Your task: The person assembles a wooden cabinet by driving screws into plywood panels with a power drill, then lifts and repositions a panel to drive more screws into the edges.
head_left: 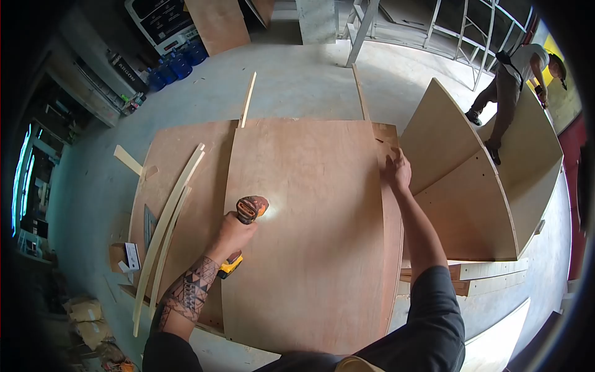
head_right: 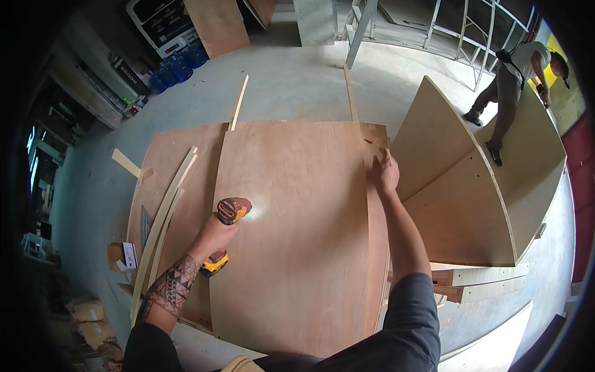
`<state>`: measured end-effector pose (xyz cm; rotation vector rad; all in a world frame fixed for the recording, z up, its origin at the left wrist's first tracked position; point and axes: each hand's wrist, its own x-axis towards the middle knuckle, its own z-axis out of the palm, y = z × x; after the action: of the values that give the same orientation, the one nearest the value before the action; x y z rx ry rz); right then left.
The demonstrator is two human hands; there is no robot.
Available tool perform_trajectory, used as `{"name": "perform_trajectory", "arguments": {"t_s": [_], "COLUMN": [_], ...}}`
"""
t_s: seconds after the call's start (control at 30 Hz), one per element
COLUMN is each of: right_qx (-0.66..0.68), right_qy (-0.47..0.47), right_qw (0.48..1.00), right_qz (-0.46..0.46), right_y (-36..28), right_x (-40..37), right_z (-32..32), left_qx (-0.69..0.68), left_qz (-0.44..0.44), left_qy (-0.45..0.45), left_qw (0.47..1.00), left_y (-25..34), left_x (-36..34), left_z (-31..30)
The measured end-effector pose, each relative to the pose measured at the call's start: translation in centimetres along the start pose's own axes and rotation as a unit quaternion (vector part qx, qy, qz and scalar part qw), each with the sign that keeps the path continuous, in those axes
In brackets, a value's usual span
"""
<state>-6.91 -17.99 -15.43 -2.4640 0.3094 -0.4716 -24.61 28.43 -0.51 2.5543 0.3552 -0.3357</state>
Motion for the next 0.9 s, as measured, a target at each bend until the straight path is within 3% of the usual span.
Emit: {"name": "perform_trajectory", "arguments": {"t_s": [0.07, 0.17, 0.23, 0.3, 0.33, 0.4, 0.5, 0.57, 0.63, 0.73, 0.9], "right_qx": [0.011, -0.005, 0.009, 0.002, 0.0, 0.231, 0.378, 0.395, 0.28, 0.256, 0.294], "right_qy": [0.045, -0.009, 0.011, 0.132, 0.136, 0.112, 0.12, 0.15, 0.168, 0.184, 0.163], "right_qw": [0.997, 1.0, 1.0, 0.991, 0.991, 0.945, 0.892, 0.89, 0.941, 0.943, 0.938], "right_qz": [-0.06, -0.017, 0.014, 0.001, 0.003, 0.202, 0.216, 0.171, 0.087, 0.104, 0.084], "right_y": [0.1, -0.3, -0.1, 0.4, 0.6, -1.4, -5.4, -8.8, -10.1, -8.3, -8.2], "right_x": [3.6, 6.6, 7.0, 6.9, 7.0, 6.4, 4.8, 3.9, 3.7, 4.4, 4.1], "right_z": [2.9, 4.8, 6.3, 6.7, 6.6, 5.2, 3.7, 2.4, 2.8, 6.5, 7.2], "left_qx": [0.006, 0.014, 0.014, 0.004, 0.0, -0.009, -0.004, -0.028, -0.027, -0.033, -0.042], "left_qz": [-0.011, -0.019, -0.031, -0.013, -0.007, 0.005, -0.003, 0.012, 0.015, 0.017, 0.026], "left_qy": [0.001, -0.001, 0.009, -0.001, -0.002, -0.003, -0.006, 0.002, -0.004, -0.021, -0.038], "left_qw": [1.0, 1.0, 0.999, 1.0, 1.0, 1.0, 1.0, 1.0, 1.0, 0.999, 0.998], "left_y": [0.3, 1.0, 1.5, 1.1, 1.1, 1.0, 0.9, 0.8, 0.9, 0.0, -0.7], "left_x": [-0.2, -0.7, -1.0, -0.8, -0.8, -0.8, -0.6, -0.7, -0.9, -0.3, 0.3], "left_z": [0.3, 0.3, 0.2, 0.2, 0.1, 0.0, 0.1, 0.2, -0.1, 0.0, -0.3]}}
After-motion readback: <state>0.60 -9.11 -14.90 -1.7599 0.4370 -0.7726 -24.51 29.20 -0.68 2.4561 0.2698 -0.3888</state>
